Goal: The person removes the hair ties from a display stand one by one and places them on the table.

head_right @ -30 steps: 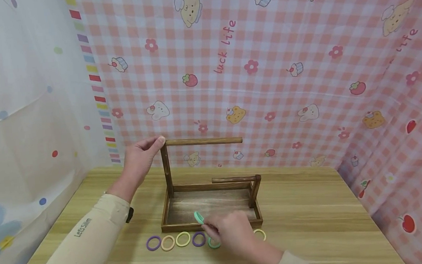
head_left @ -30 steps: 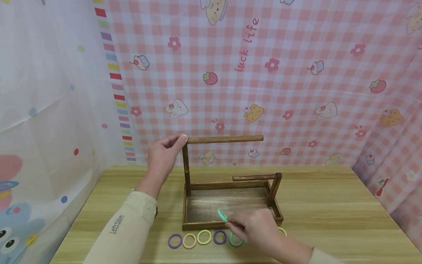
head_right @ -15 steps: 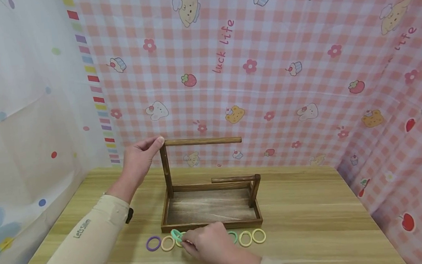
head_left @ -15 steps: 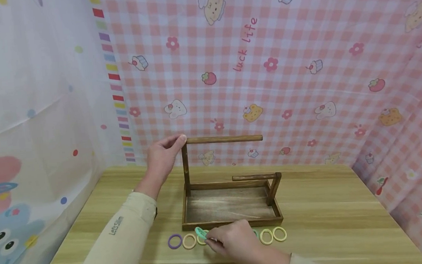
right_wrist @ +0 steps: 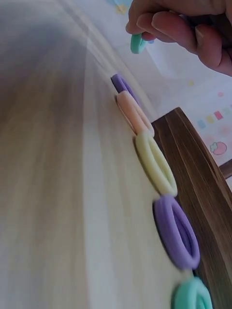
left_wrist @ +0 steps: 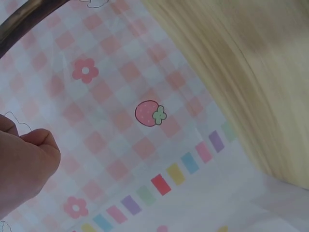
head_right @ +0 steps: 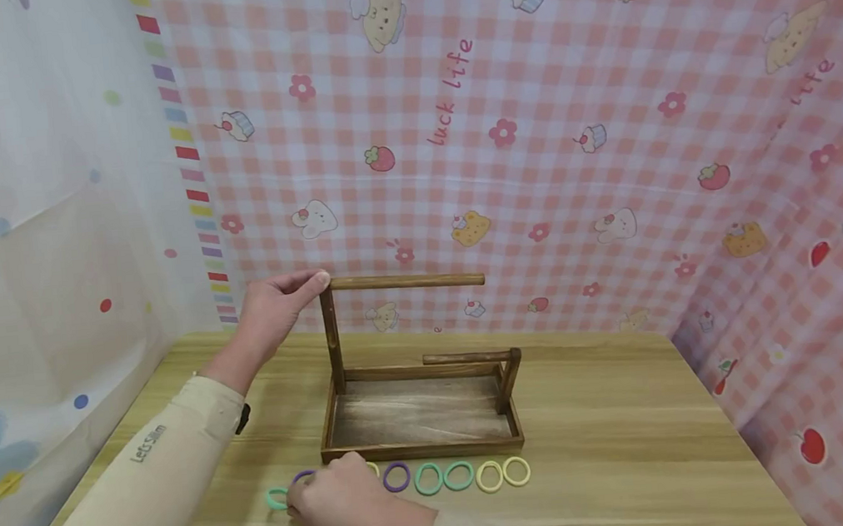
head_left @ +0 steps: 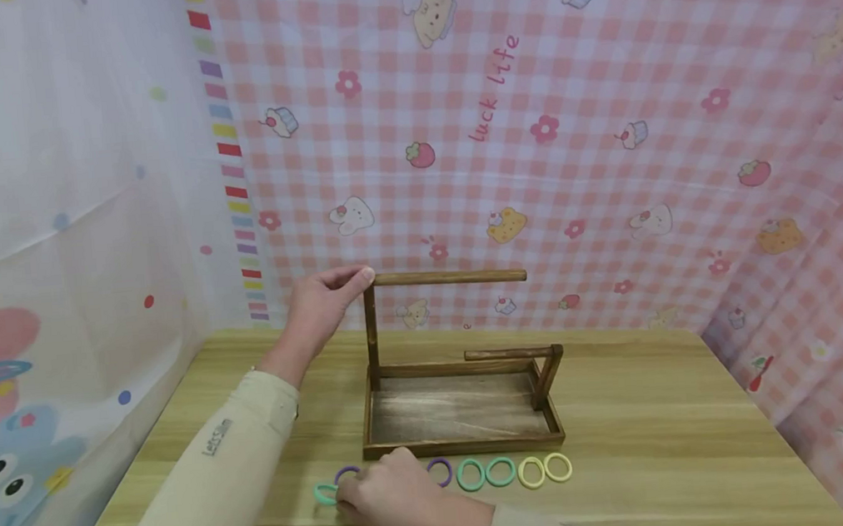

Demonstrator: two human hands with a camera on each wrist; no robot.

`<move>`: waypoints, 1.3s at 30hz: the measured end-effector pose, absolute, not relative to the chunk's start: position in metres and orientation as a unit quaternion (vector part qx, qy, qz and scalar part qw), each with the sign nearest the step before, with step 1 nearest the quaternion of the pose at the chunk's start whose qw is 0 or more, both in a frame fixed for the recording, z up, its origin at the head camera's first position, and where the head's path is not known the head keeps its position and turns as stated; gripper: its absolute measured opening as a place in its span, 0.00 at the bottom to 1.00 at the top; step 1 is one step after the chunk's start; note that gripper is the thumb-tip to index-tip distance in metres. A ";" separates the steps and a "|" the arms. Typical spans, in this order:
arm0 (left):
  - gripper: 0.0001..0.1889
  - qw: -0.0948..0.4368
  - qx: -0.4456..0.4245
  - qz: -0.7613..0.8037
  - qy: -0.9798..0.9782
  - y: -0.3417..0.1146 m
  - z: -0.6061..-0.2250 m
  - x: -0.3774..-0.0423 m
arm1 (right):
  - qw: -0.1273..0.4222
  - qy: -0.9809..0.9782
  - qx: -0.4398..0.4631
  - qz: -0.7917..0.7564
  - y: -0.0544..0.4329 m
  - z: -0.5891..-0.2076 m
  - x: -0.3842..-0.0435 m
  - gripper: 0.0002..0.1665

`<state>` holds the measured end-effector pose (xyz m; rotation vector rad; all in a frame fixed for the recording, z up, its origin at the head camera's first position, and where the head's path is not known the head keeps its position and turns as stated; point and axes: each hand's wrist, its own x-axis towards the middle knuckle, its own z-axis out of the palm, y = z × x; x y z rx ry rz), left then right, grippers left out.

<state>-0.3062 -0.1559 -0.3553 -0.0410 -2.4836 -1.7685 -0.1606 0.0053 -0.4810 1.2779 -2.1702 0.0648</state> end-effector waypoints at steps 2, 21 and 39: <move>0.29 0.039 -0.019 -0.577 -0.816 -0.157 -0.354 -0.307 | 0.300 -0.827 0.475 0.009 -0.002 -0.481 -0.161 0.26; 0.28 0.036 -0.016 -0.588 -0.808 -0.157 -0.356 -0.306 | 0.205 -0.878 0.432 -0.027 0.000 -0.485 -0.177 0.09; 0.32 0.040 -0.021 -0.578 -0.815 -0.156 -0.357 -0.306 | 0.240 -0.899 0.361 0.068 0.171 -0.469 -0.173 0.08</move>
